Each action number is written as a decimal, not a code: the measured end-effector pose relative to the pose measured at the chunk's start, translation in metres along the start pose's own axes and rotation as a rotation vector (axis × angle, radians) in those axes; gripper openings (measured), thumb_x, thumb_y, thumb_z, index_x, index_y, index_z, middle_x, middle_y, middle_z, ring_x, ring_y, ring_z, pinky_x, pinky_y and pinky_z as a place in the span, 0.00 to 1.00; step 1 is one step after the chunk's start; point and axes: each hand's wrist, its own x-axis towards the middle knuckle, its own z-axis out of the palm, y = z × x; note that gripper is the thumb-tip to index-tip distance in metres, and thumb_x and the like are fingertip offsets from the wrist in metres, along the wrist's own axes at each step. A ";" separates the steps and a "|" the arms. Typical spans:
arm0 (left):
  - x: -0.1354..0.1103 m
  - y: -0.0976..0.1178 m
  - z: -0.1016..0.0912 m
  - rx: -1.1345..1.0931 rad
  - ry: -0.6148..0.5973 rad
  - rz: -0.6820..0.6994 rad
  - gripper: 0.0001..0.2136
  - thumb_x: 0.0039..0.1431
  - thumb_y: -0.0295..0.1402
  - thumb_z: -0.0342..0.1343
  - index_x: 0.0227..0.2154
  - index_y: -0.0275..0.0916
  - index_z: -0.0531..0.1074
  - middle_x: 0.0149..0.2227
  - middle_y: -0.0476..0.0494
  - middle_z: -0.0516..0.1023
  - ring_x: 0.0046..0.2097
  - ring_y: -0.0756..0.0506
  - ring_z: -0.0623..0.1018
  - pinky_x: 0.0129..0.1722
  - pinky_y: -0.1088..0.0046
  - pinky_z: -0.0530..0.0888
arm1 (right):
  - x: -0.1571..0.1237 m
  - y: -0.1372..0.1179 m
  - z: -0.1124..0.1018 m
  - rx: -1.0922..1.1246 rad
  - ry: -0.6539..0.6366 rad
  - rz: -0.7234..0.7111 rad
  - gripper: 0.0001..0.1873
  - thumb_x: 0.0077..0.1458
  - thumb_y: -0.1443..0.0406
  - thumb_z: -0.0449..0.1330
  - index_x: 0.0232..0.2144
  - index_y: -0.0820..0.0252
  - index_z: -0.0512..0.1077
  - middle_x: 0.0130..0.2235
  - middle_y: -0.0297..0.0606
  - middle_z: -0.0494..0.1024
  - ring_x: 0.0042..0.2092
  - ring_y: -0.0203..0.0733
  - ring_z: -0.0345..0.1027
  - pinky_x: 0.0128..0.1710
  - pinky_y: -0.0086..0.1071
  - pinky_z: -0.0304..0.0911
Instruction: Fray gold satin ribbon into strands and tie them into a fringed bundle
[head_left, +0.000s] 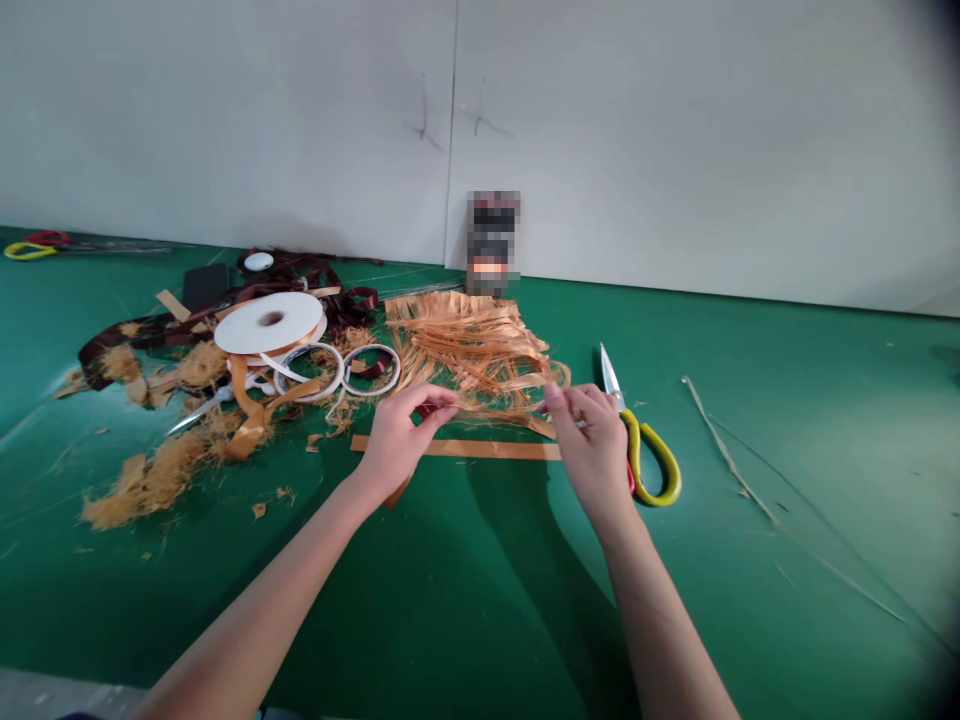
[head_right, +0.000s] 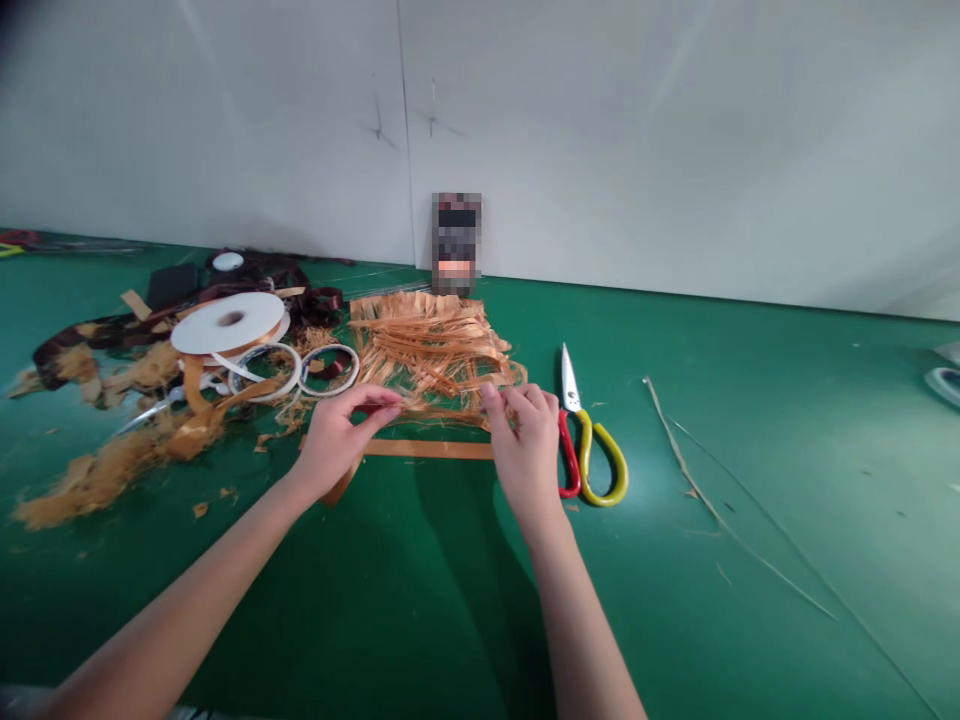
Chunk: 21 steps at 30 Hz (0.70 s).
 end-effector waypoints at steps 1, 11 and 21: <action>0.000 0.001 0.000 -0.010 -0.008 -0.005 0.02 0.58 0.30 0.58 0.33 0.41 0.76 0.34 0.47 0.82 0.35 0.46 0.80 0.37 0.68 0.78 | 0.001 -0.002 0.000 0.161 -0.029 0.066 0.22 0.61 0.52 0.52 0.19 0.54 0.71 0.34 0.41 0.75 0.46 0.49 0.67 0.54 0.51 0.57; 0.000 -0.006 -0.001 0.034 0.034 0.063 0.03 0.59 0.30 0.58 0.33 0.42 0.77 0.34 0.47 0.82 0.36 0.46 0.80 0.39 0.66 0.78 | 0.005 -0.017 -0.007 1.016 -0.316 0.475 0.21 0.59 0.55 0.50 0.16 0.55 0.59 0.52 0.42 0.77 0.49 0.47 0.73 0.49 0.44 0.68; 0.001 -0.011 -0.005 0.099 0.138 0.187 0.07 0.58 0.26 0.57 0.32 0.43 0.78 0.32 0.47 0.80 0.36 0.46 0.77 0.40 0.65 0.76 | -0.004 -0.005 0.005 0.088 -0.235 0.101 0.06 0.43 0.62 0.65 0.22 0.58 0.75 0.45 0.46 0.79 0.40 0.49 0.72 0.40 0.42 0.63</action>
